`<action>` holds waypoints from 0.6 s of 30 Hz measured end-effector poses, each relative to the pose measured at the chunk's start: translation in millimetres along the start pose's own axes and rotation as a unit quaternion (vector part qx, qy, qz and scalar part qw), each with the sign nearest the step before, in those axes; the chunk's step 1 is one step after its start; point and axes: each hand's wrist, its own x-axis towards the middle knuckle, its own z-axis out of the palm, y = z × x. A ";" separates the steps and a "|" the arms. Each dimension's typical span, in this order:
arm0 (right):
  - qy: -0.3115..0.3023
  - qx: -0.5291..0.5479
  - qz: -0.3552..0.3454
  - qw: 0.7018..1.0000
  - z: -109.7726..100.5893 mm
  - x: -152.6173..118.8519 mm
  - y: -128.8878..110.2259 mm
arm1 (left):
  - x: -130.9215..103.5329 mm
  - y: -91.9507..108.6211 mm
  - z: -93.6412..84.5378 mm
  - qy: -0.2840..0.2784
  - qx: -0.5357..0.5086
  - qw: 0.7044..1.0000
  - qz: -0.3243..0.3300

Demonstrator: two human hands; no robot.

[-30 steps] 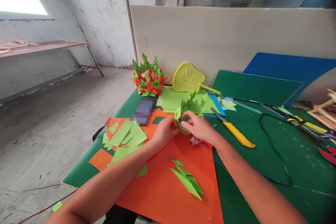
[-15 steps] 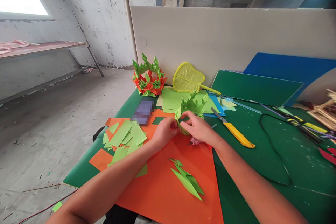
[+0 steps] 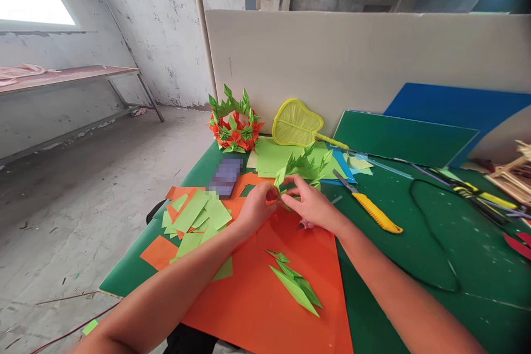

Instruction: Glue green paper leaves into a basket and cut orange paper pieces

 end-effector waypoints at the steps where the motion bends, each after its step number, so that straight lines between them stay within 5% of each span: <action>1: 0.001 -0.003 -0.001 1.000 0.0 -0.4 -1.1 | 0.0 -0.1 -0.1 0.001 -0.001 1.000 0.002; 13: 0.055 -0.180 -0.055 0.980 -4.8 -1.2 2.3 | -1.4 0.5 1.7 0.003 -0.025 1.000 -0.009; 18: 0.031 -0.181 -0.031 0.982 -15.9 -5.9 5.4 | -3.6 4.9 0.2 0.020 -0.029 0.999 -0.030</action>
